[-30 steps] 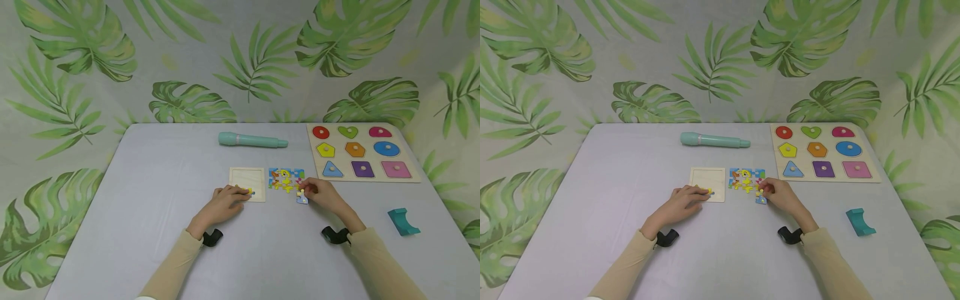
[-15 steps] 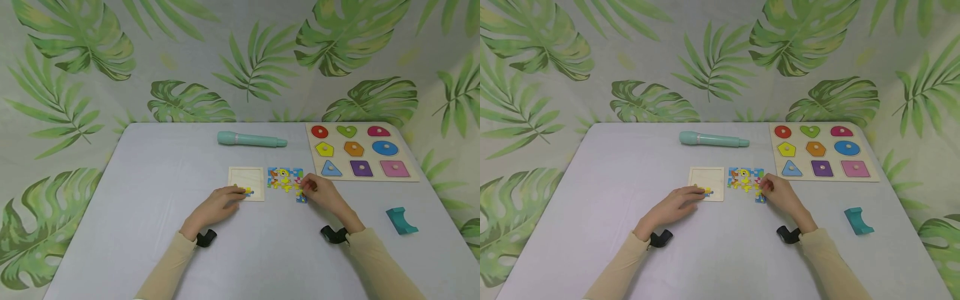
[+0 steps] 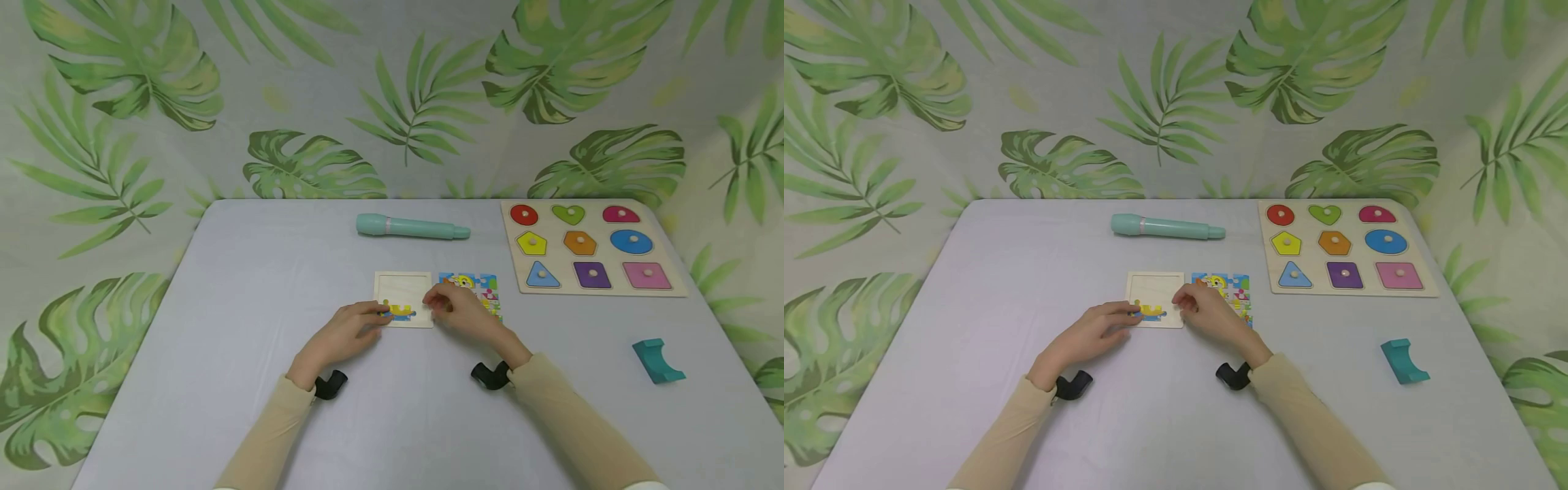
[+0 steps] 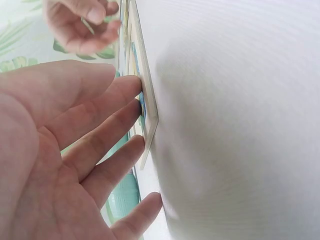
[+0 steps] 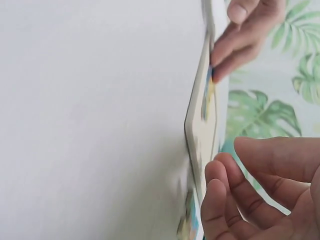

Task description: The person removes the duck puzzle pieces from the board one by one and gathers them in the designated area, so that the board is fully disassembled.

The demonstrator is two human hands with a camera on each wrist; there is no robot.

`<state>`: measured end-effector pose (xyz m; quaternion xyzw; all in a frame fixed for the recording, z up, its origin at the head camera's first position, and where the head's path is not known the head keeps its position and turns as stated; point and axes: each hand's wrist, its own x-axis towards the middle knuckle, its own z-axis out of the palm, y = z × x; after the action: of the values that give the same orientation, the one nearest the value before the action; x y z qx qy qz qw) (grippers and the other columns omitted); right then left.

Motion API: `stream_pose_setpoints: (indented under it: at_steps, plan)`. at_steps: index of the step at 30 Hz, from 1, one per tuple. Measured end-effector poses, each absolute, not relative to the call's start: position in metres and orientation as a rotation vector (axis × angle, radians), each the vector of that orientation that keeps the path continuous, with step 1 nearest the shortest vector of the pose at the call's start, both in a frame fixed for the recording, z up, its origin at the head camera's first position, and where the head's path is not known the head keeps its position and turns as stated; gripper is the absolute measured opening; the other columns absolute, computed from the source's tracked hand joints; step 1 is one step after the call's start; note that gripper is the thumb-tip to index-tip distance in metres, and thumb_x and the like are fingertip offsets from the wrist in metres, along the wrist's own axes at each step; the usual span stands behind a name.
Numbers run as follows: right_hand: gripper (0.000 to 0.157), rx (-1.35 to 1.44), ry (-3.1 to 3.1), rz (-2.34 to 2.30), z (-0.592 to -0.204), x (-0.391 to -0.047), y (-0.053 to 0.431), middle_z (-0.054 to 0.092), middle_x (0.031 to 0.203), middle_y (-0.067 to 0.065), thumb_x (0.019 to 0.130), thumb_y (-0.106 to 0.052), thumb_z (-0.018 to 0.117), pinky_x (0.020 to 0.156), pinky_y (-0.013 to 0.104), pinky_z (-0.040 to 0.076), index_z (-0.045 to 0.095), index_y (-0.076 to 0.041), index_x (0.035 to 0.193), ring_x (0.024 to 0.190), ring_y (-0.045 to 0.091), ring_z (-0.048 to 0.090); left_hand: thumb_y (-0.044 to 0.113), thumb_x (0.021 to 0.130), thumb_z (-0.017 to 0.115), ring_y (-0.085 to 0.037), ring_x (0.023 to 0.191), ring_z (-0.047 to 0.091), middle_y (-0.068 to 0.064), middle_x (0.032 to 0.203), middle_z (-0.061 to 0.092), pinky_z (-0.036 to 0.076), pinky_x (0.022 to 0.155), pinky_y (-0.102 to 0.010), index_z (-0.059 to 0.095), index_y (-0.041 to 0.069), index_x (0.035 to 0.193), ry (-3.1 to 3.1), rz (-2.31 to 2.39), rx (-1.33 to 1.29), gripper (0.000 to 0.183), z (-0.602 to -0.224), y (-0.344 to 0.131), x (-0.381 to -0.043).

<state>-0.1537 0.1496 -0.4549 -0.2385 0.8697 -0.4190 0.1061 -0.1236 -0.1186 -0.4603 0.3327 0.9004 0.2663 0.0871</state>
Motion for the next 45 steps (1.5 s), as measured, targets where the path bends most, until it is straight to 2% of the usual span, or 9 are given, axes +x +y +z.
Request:
stream_pose_setpoints:
  at_steps: [4,10,22,29,36,45]
  plan:
    - [0.02,-0.765,2.528,-1.256,-0.456,-0.155,0.131,0.063,0.097,0.011,0.083,0.007,0.063,0.074,0.031,0.048,0.064,0.002,0.102,0.085,0.02,0.055,0.012,0.095,0.059,-0.029,0.13,0.042,-0.01,0.136,0.052,0.033,0.104,-0.05,0.064,0.004,0.125,2.682,0.804,0.996,0.031,-0.461,-0.118,-0.124]
    - [0.021,-0.732,2.54,-1.199,-0.457,-0.156,0.114,0.063,0.099,0.008,0.082,0.007,0.063,0.078,0.031,0.049,0.064,0.0,0.103,0.087,0.019,0.056,0.011,0.093,0.061,-0.03,0.127,0.045,-0.011,0.134,0.053,0.036,0.103,-0.047,0.066,0.004,0.122,2.685,0.838,1.009,0.03,-0.461,-0.118,-0.124]
    - [0.027,-0.786,2.595,-1.177,-0.461,-0.159,0.103,0.053,0.086,0.006,0.08,0.011,0.059,0.068,0.027,0.044,0.067,-0.004,0.101,0.076,0.016,0.047,0.009,0.092,0.062,-0.032,0.125,0.047,-0.013,0.133,0.054,0.037,0.103,-0.046,0.066,0.002,0.12,2.686,0.868,0.976,0.029,-0.458,-0.116,-0.123]
    - [0.026,-0.784,2.621,-1.12,-0.46,-0.158,0.103,0.054,0.085,0.003,0.082,0.009,0.059,0.066,0.029,0.043,0.066,-0.009,0.101,0.075,0.016,0.047,0.009,0.093,0.061,-0.033,0.127,0.045,-0.013,0.133,0.054,0.036,0.104,-0.048,0.066,0.001,0.12,2.673,0.889,0.973,0.029,-0.457,-0.117,-0.122]
    - [0.02,-0.676,2.598,-1.19,-0.456,-0.161,0.117,0.055,0.079,-0.002,0.087,0.004,0.06,0.067,0.03,0.043,0.067,-0.013,0.096,0.074,0.016,0.05,0.01,0.093,0.062,-0.033,0.128,0.044,-0.011,0.134,0.054,0.034,0.105,-0.046,0.065,0.001,0.122,2.681,0.884,0.982,0.031,-0.459,-0.117,-0.122]
    - [0.015,-0.602,2.539,-1.238,-0.449,-0.166,0.171,0.055,0.08,0.002,0.086,0.004,0.06,0.065,0.029,0.045,0.066,-0.007,0.095,0.075,0.02,0.051,0.01,0.093,0.061,-0.034,0.128,0.043,-0.011,0.134,0.054,0.033,0.106,-0.047,0.064,0.001,0.123,2.68,0.871,0.98,0.032,-0.461,-0.118,-0.123]
